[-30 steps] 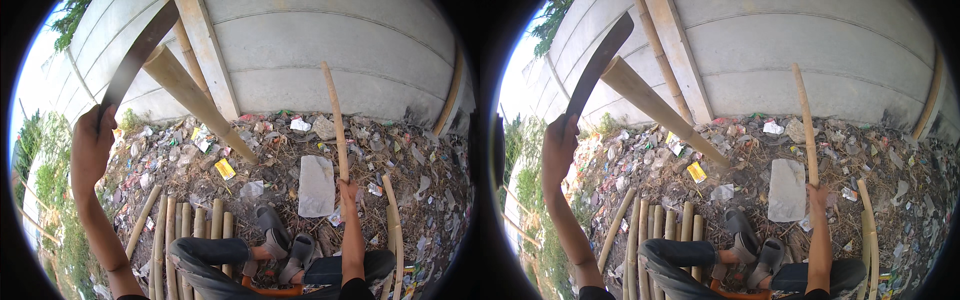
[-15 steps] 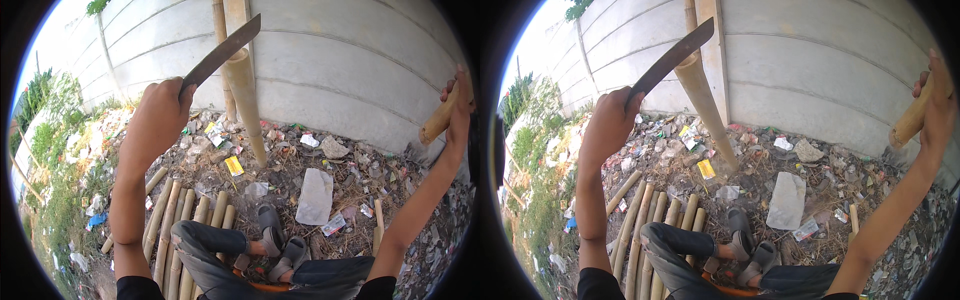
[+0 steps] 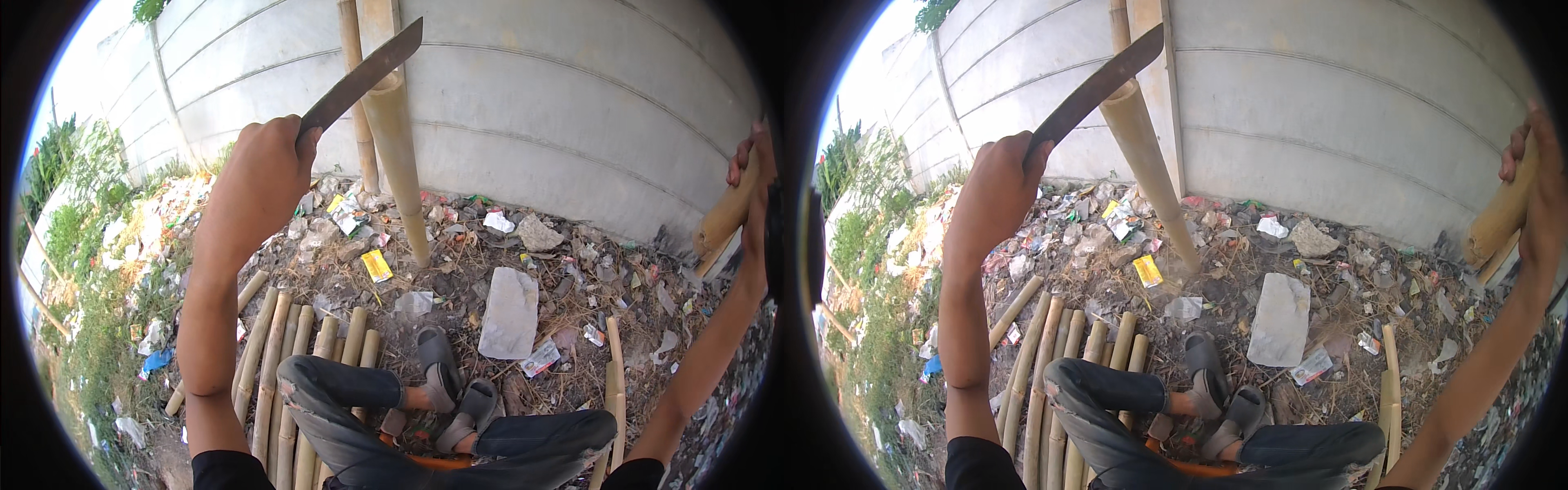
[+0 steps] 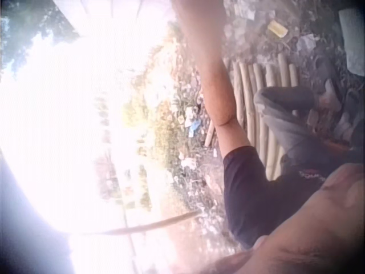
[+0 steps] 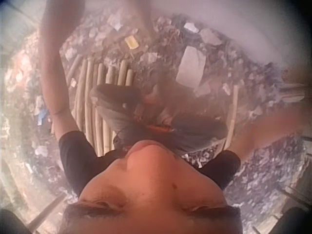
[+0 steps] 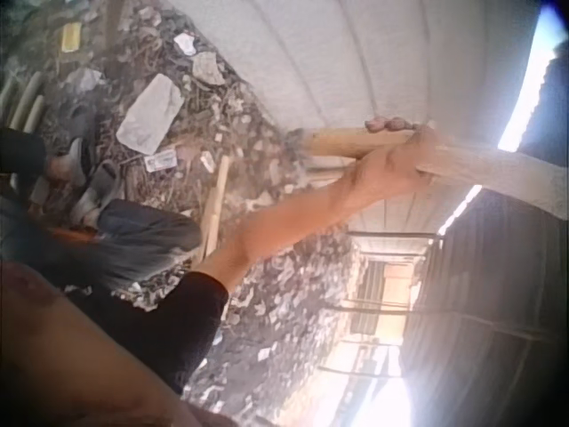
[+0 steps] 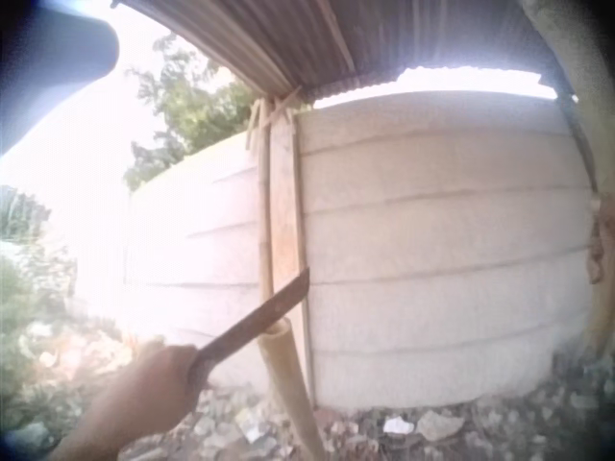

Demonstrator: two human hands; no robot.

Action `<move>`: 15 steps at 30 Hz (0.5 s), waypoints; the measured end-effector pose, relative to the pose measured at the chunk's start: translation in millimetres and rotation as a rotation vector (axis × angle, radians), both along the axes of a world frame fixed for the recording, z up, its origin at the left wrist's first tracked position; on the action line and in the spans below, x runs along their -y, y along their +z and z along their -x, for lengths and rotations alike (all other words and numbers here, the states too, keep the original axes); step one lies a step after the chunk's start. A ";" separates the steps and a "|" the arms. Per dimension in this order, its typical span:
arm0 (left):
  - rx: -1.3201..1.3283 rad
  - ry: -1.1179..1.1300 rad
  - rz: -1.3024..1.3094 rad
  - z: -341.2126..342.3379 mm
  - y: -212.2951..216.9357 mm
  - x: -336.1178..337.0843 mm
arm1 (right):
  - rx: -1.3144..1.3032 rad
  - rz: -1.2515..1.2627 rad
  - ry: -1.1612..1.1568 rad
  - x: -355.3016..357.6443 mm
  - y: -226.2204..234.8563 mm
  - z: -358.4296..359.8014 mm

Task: The person sits on the ground and uses a machete to cut bamboo poles into smaller sections. They repeatedly position the bamboo, strike it with the machete, and then use a wooden stick to split the cut pieces into thin strips.

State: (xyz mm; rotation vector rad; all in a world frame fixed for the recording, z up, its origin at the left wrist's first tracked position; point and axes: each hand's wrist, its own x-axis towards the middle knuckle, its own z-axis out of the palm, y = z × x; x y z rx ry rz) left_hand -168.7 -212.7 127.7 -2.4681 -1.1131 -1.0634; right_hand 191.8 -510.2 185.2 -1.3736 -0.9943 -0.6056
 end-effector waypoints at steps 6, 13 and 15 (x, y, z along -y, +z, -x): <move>-0.081 0.028 0.012 11.8 7.0 -13.8 | 0.173 0.750 -0.117 -43.4 -150.2 20.5; -0.185 -0.082 -0.233 28.5 14.4 -38.5 | 0.186 0.608 -0.317 -12.7 -165.6 -17.8; -0.187 -0.116 -0.178 24.5 17.7 -46.9 | 0.074 0.491 -0.302 -11.7 -150.2 -16.4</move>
